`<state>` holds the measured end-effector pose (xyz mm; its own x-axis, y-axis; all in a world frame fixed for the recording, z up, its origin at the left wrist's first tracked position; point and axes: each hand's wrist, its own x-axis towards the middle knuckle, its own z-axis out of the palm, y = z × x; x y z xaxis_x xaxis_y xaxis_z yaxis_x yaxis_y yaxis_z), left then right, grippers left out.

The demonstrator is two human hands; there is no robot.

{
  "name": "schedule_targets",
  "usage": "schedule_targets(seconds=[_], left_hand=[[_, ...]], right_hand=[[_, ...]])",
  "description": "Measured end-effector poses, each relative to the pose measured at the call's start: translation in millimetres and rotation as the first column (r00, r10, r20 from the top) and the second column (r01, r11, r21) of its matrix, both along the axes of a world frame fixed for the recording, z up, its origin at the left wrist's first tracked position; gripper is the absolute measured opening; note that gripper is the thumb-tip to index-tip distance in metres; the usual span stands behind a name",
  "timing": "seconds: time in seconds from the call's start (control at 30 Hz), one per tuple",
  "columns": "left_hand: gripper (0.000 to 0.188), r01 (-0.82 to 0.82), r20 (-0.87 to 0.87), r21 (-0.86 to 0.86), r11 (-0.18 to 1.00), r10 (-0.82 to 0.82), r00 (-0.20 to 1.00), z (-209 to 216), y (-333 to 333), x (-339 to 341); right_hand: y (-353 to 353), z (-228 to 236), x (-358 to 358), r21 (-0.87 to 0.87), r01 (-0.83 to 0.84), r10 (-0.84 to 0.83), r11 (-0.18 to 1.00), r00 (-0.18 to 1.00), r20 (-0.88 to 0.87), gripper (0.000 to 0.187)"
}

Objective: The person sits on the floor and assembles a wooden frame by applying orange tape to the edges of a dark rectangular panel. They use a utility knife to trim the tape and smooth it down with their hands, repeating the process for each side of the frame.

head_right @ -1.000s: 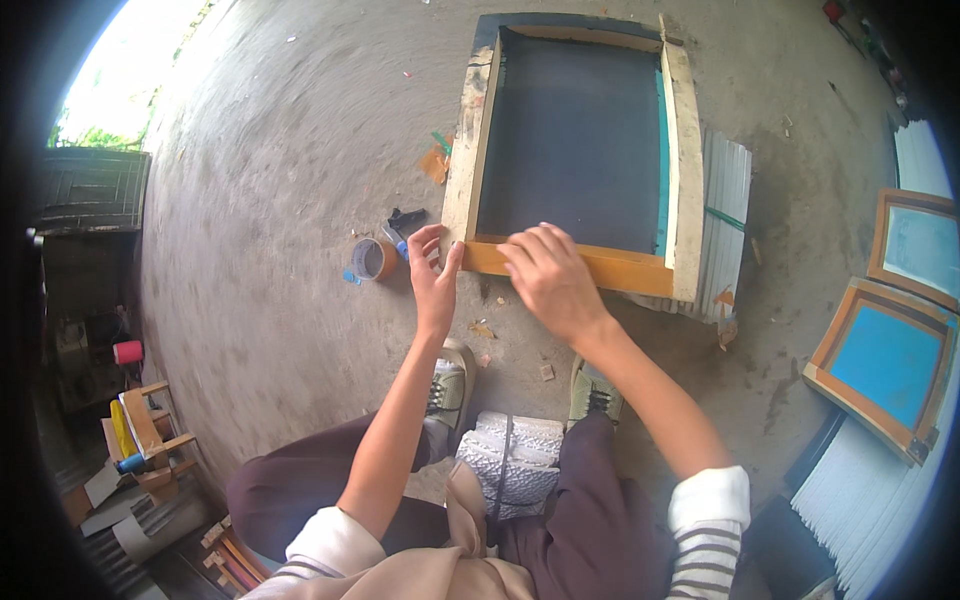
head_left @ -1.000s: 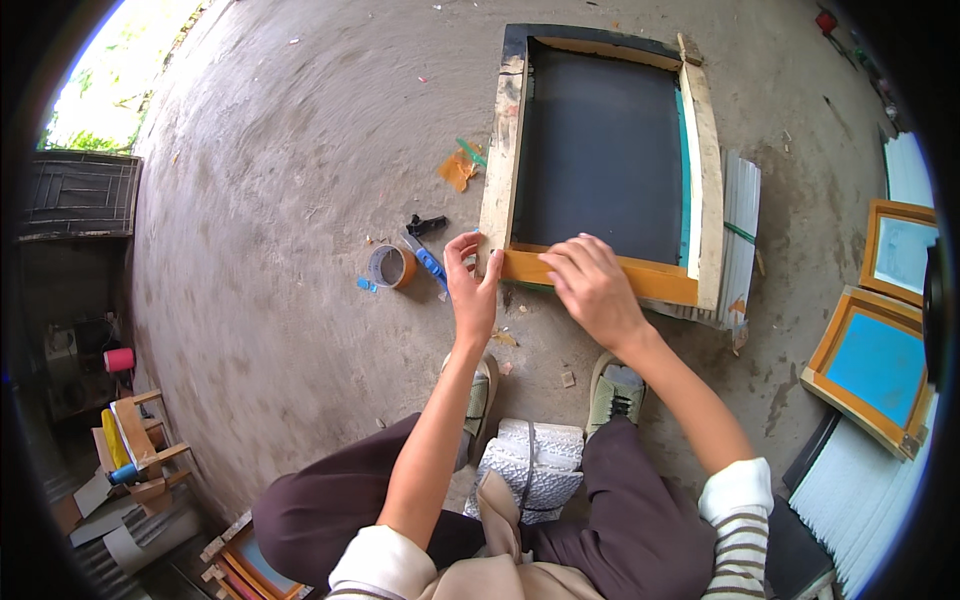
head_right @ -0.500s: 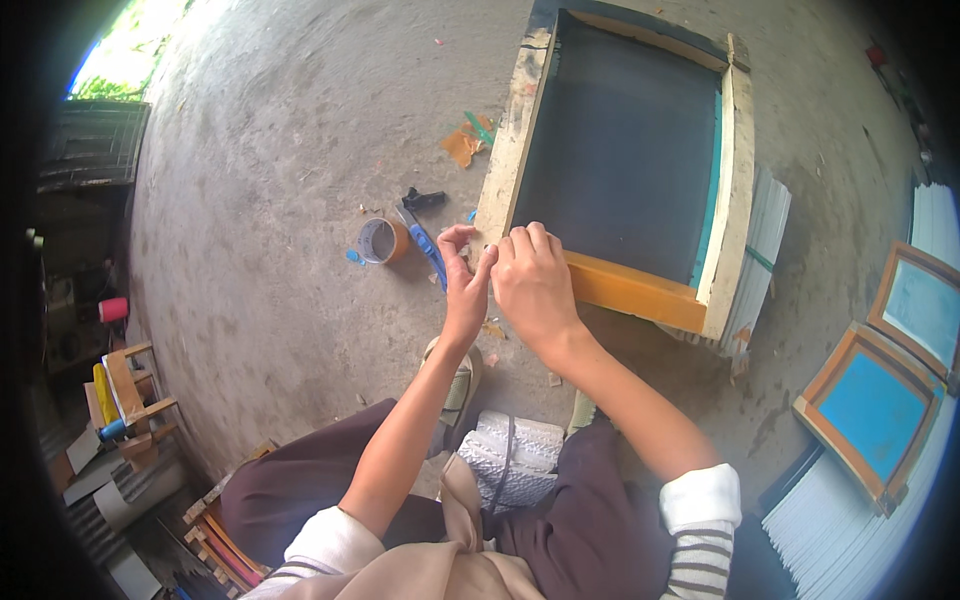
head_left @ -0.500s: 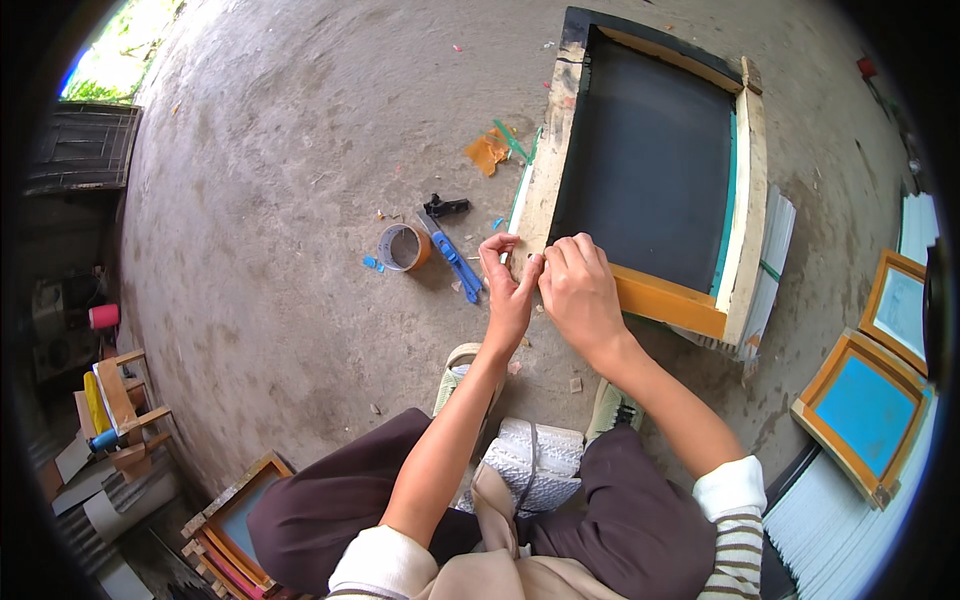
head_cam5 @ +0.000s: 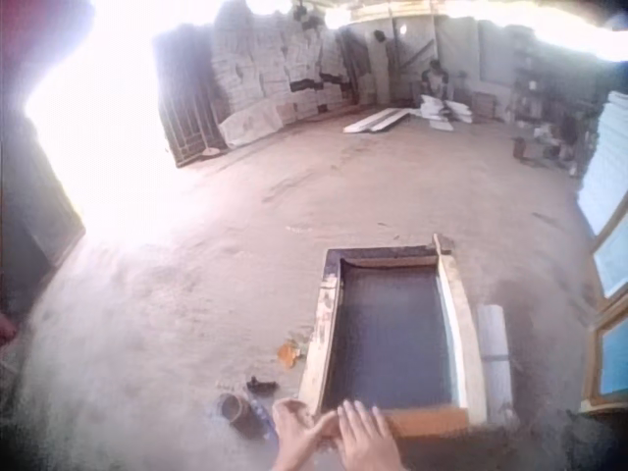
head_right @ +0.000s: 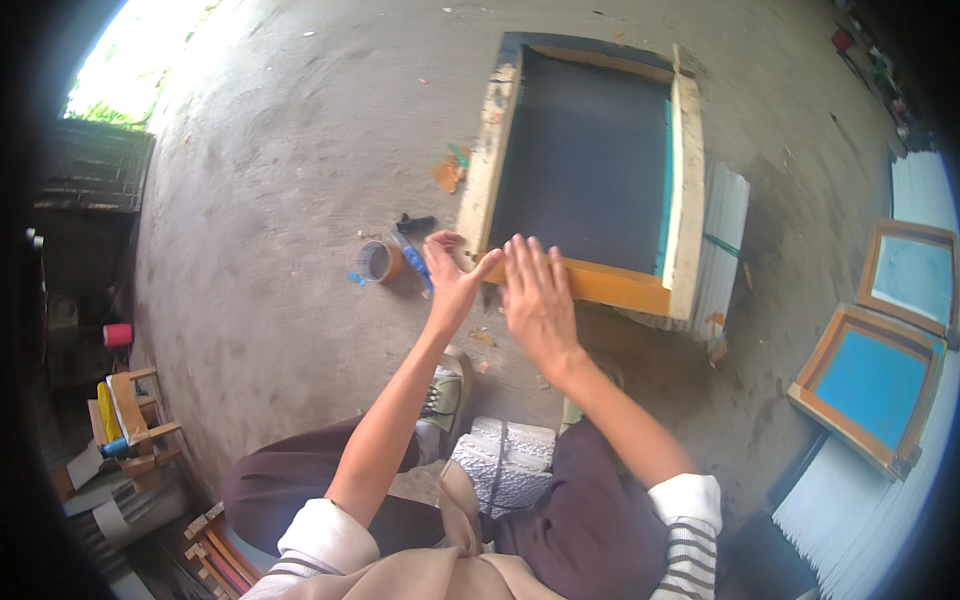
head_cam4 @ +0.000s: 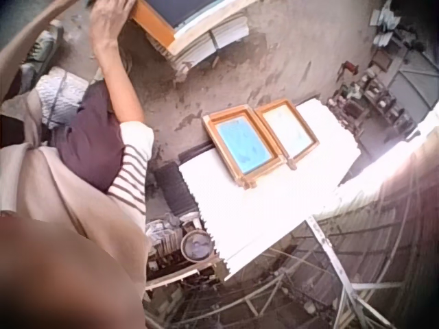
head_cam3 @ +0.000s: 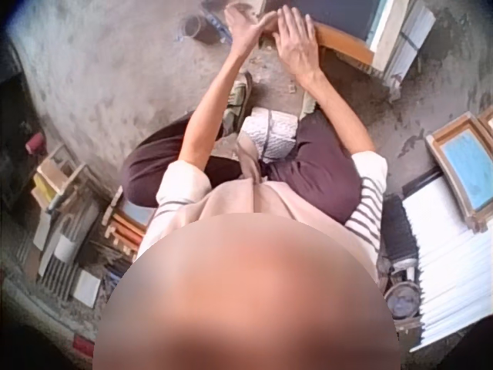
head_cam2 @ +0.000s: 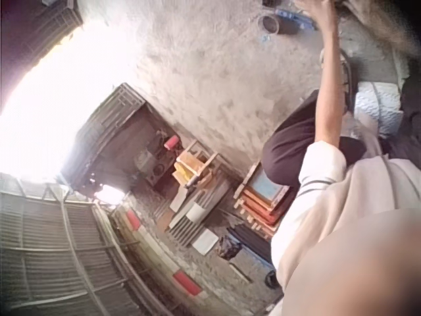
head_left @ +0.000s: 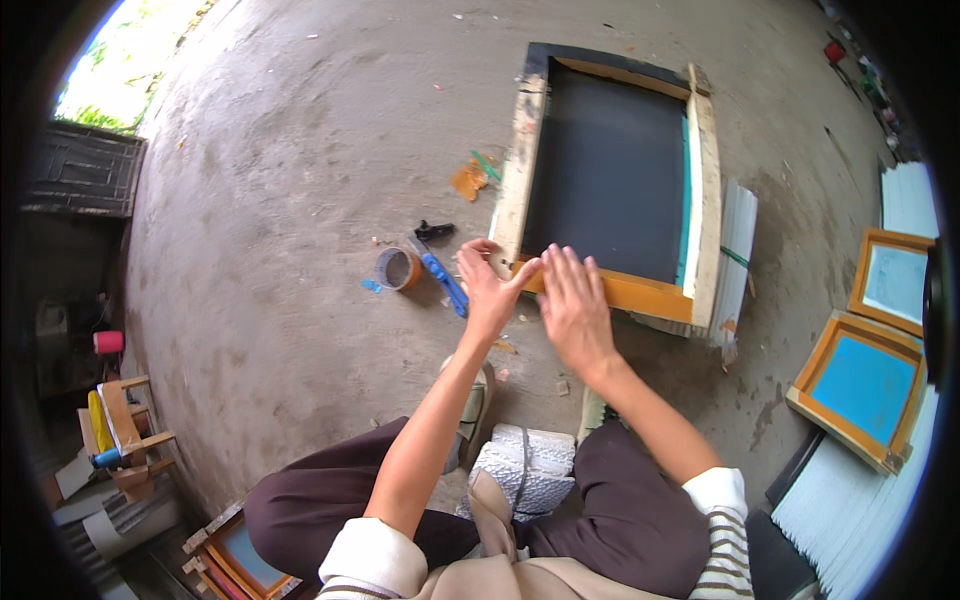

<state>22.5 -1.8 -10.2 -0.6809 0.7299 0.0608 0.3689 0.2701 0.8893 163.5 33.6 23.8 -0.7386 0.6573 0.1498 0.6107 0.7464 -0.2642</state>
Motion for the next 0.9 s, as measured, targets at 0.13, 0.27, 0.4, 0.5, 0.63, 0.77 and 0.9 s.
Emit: schedule_targets(seconds=[0.13, 0.27, 0.4, 0.5, 0.63, 0.77, 0.9], left_hand=[[0.045, -0.061, -0.007, 0.138, 0.989, 0.062, 0.998, -4.5, 0.1, 2.3], [0.037, -0.013, 0.038, 0.151, 0.988, 0.007, 0.999, -12.5, -6.0, -8.5], [0.029, 0.06, -0.438, -0.041, 0.997, -0.072, 0.896, 7.0, -2.9, -5.0], [0.024, 0.261, -0.719, -0.161, 0.952, -0.294, 0.63, 35.4, 9.2, 6.6], [0.017, 0.712, -0.545, -0.195, 0.674, -0.678, 0.493, 41.9, 36.8, 30.0], [0.013, 0.824, -0.516, -0.147, 0.547, -0.754, 0.408, 27.6, 69.9, 91.3], [0.011, 0.831, -0.52, -0.141, 0.538, -0.755, 0.4, 25.6, 87.2, 139.5]], right_hand=[[-13.7, -5.7, 40.0, 0.06, -0.036, 0.035, 0.998, 0.999, 0.018, 0.072], [-3.8, -9.5, 104.8, 0.132, 0.055, -0.064, 0.99, 0.996, 0.064, 0.072], [11.8, 1.6, 177.8, 0.221, 0.15, -0.194, 0.964, 0.961, 0.197, 0.062], [31.6, 9.5, 199.8, -0.011, 0.293, -0.293, 0.956, 0.955, -0.054, 0.055], [60.4, 5.5, 178.9, -0.616, 0.308, -0.627, 0.725, 0.666, -0.405, 0.052], [56.1, -15.7, 167.9, -0.691, 0.233, -0.662, 0.684, 0.595, -0.455, 0.049], [54.9, -4.7, 162.4, -0.756, 0.239, -0.695, 0.609, 0.621, -0.363, 0.049]])
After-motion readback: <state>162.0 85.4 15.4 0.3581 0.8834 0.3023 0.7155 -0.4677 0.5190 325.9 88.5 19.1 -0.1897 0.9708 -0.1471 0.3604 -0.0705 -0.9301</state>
